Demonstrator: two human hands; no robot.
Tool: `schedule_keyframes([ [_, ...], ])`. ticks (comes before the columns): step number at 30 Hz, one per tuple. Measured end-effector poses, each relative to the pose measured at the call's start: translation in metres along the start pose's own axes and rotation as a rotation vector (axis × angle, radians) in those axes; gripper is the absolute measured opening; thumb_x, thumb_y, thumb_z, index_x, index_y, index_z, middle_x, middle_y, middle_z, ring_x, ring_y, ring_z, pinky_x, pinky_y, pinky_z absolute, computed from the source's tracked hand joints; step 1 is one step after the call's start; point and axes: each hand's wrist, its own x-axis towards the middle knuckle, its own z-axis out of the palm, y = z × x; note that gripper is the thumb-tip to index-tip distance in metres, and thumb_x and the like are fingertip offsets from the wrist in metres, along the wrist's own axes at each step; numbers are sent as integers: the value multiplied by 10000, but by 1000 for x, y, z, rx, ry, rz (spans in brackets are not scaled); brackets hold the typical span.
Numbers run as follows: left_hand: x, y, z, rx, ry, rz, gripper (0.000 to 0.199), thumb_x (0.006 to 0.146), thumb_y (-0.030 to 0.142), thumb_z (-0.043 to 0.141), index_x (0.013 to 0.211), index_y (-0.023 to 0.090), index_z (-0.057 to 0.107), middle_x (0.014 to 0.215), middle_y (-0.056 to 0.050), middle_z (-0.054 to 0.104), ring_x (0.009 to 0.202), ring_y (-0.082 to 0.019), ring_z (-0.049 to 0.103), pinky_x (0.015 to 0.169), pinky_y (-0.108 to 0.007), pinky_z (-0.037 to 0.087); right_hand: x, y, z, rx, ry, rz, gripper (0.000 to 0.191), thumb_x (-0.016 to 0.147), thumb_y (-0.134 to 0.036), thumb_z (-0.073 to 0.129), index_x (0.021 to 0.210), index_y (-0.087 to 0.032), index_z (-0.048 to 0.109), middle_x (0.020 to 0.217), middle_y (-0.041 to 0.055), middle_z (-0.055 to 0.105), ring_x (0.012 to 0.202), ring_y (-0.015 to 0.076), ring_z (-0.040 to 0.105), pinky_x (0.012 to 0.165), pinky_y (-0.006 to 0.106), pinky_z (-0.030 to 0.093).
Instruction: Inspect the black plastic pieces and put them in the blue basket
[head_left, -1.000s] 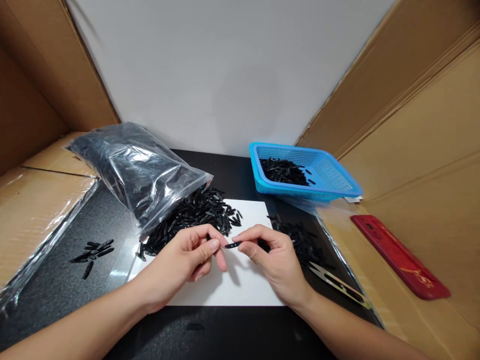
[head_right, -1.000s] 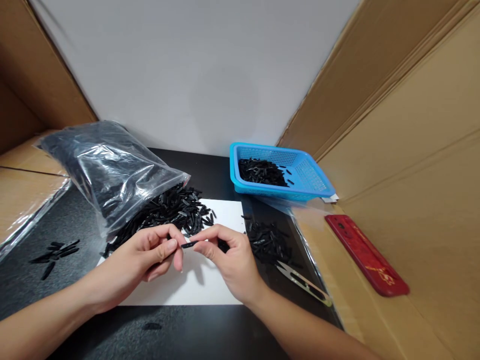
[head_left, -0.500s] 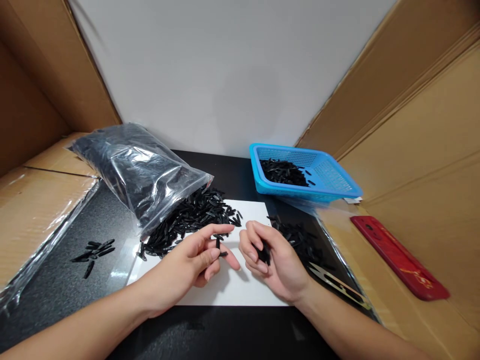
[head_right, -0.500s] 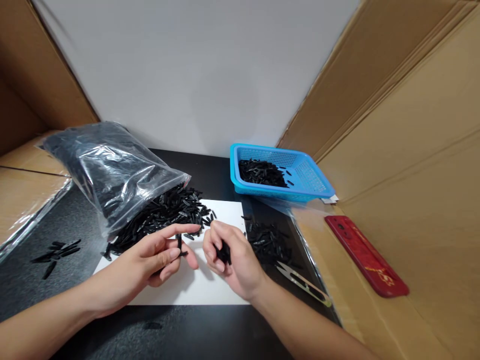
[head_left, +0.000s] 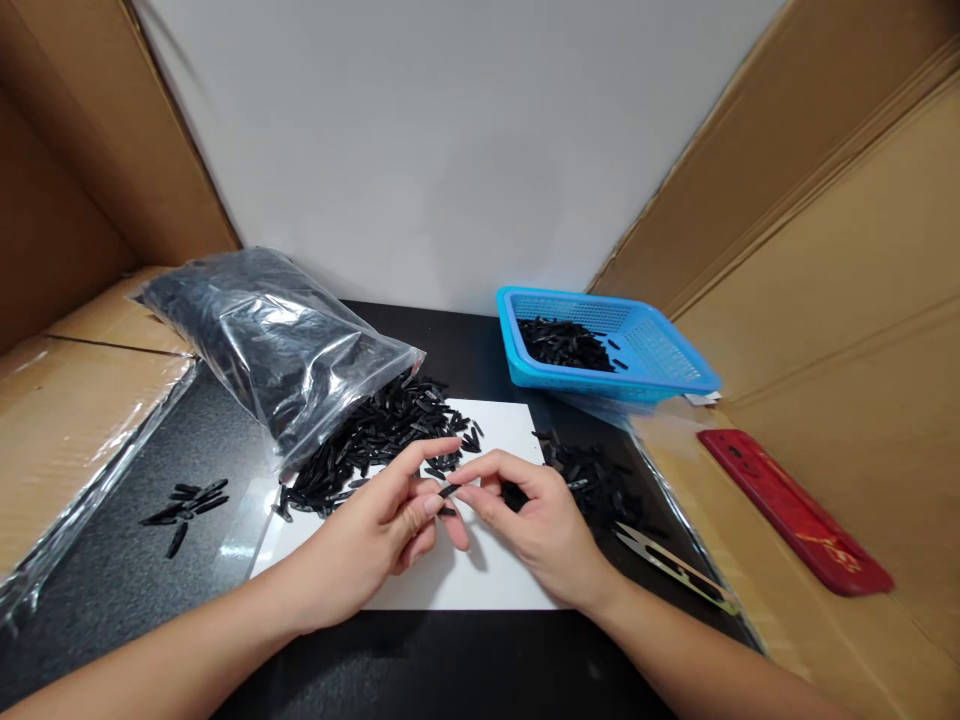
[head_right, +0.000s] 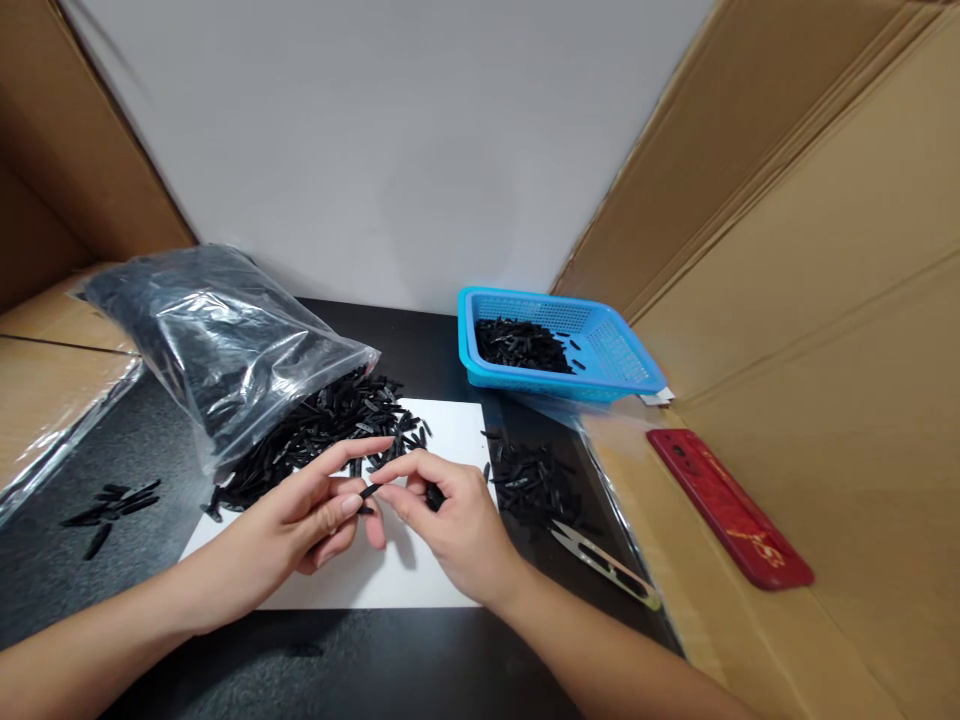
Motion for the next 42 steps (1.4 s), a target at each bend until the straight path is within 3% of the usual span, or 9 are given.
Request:
schedule_keyframes([
  [7, 4, 1, -4, 12, 89, 7, 311, 982, 381, 433, 1223, 189, 474, 575, 66, 524, 495, -87, 275, 468, -230, 199, 0, 3, -2, 44, 96, 4, 120, 833, -265, 650, 860, -189, 739, 635, -20, 557, 597, 133, 480, 583, 250, 391],
  [12, 7, -2, -8, 1, 160, -21, 258, 971, 408, 451, 1082, 200, 554, 521, 87, 454, 476, -79, 243, 459, -224, 167, 0, 3, -2, 62, 109, 0, 108, 832, -267, 659, 850, -197, 740, 627, -27, 539, 593, 130, 474, 580, 250, 387],
  [19, 8, -4, -6, -34, 92, -60, 350, 915, 484, 540, 767, 167, 551, 595, 59, 493, 472, -56, 255, 453, -233, 152, -1, 0, -2, 76, 106, 8, 104, 816, -249, 656, 839, -193, 741, 618, -23, 572, 569, 126, 472, 552, 245, 388],
  [25, 6, -2, -5, -17, 58, -20, 285, 887, 440, 601, 812, 166, 576, 625, 56, 512, 491, -60, 265, 467, -234, 160, -1, -2, -1, 118, 95, 24, 92, 789, -260, 685, 800, -186, 739, 596, -21, 580, 555, 123, 462, 546, 250, 380],
  [29, 6, -1, -4, -13, 58, 1, 271, 889, 420, 598, 800, 165, 575, 621, 56, 510, 494, -62, 275, 469, -238, 160, 0, -1, 1, 239, 83, 102, 91, 752, -266, 728, 765, -176, 735, 572, -33, 539, 542, 109, 434, 534, 248, 346],
  [36, 6, 0, -4, -11, 51, -20, 287, 878, 435, 603, 792, 163, 574, 610, 57, 498, 485, -62, 264, 461, -239, 151, -1, -3, 6, 738, -37, 405, 246, 688, -348, 819, 748, -162, 670, 465, -103, 389, 394, 33, 188, 400, 215, 103],
  [42, 6, -2, -4, -17, 49, -20, 297, 873, 451, 612, 811, 162, 580, 620, 51, 513, 485, -59, 266, 460, -235, 151, -2, -1, 7, 912, -166, 522, 257, 691, -330, 824, 742, -166, 632, 407, -126, 348, 358, 18, 141, 381, 204, 67],
])
